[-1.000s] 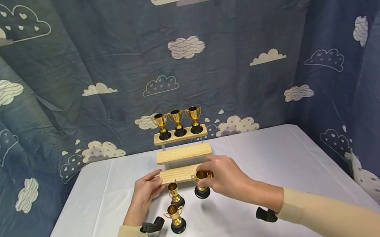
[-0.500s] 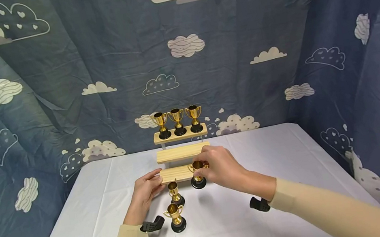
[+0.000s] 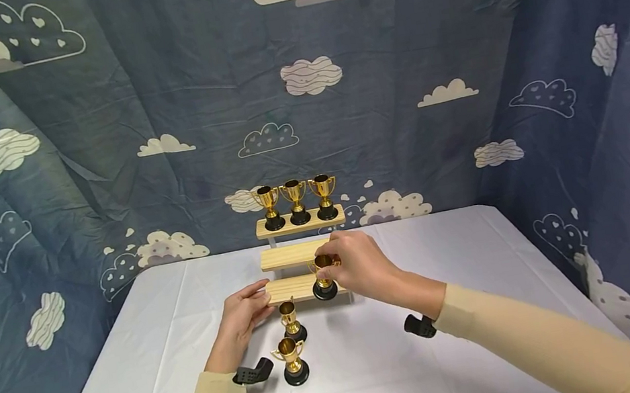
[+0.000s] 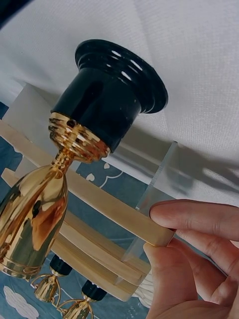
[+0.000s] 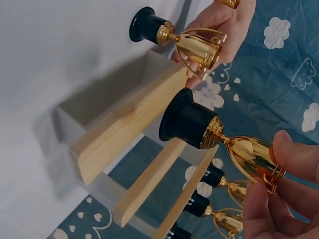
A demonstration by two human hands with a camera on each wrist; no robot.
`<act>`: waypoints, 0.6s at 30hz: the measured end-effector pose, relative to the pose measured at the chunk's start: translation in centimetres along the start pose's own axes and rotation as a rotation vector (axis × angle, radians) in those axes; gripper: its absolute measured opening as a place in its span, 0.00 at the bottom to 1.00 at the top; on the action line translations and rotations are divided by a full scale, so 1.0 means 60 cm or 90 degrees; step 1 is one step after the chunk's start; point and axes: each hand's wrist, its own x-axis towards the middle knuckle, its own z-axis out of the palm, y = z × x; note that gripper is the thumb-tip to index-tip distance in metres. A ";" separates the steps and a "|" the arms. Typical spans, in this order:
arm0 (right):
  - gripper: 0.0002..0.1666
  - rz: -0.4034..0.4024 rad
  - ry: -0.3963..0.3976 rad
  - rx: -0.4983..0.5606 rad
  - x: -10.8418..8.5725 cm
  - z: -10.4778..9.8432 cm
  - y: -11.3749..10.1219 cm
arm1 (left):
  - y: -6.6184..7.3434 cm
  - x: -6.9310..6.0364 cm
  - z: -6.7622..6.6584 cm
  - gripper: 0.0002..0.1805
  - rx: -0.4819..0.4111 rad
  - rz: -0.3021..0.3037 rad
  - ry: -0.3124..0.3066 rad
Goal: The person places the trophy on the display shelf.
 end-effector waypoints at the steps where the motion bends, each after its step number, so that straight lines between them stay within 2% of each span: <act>1: 0.17 0.001 0.001 -0.002 0.002 0.000 0.001 | 0.000 0.000 0.000 0.22 -0.001 -0.002 0.001; 18: 0.20 0.005 0.003 -0.008 0.036 0.004 0.010 | 0.001 -0.001 0.001 0.24 0.003 0.004 0.003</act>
